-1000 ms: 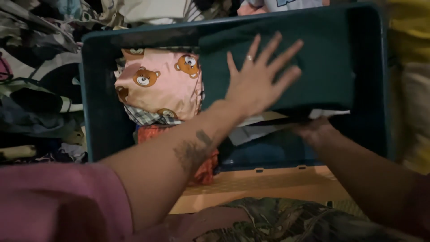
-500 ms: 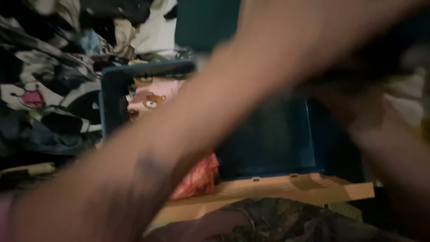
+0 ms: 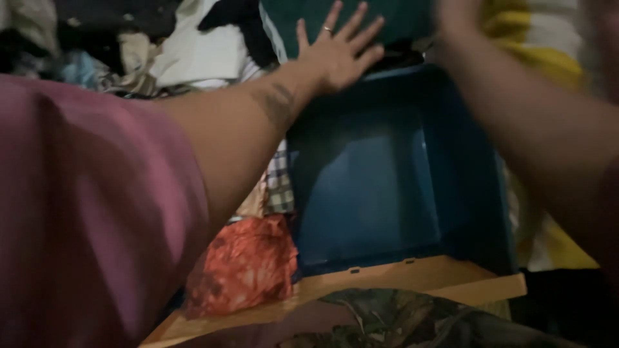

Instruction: Organizing a pile of laundry from a bed into a plastic storage bin by folding and stacking items.

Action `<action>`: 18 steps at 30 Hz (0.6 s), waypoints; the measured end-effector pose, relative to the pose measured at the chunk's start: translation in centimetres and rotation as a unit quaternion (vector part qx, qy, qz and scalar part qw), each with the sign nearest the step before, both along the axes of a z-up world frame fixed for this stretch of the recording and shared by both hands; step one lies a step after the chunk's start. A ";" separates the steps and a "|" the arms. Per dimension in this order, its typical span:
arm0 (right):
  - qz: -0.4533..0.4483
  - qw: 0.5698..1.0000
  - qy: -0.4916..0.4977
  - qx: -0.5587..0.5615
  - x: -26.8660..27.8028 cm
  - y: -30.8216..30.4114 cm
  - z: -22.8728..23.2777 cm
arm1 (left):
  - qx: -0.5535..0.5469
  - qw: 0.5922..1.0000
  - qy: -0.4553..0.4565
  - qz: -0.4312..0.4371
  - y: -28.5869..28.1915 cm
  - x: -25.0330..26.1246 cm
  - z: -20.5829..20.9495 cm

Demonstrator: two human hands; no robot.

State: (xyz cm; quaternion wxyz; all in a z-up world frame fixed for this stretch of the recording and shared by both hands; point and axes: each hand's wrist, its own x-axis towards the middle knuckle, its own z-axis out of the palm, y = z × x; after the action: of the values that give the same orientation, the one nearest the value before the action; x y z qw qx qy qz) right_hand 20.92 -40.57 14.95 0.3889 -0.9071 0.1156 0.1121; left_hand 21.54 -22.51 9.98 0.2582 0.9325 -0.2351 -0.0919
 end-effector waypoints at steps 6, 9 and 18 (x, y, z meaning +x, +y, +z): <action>0.126 0.954 -0.069 -0.263 3.2 0.0 -7.4 | 0.100 0.993 -0.037 -0.051 -0.8 0.1 -3.4; 0.109 0.957 -0.019 -0.268 1.5 1.0 -5.8 | 0.090 0.993 -0.033 -0.065 1.0 -0.8 -2.0; 0.122 0.955 0.040 -0.266 0.1 4.4 -3.2 | -0.177 0.940 -0.147 0.252 20.1 -16.2 0.1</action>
State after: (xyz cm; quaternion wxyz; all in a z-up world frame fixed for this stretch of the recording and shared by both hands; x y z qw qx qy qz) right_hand 21.02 -36.22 11.78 0.1118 -0.9797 0.0456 0.1601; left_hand 5.29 -2.42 10.05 0.3965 0.9034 -0.0407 0.1578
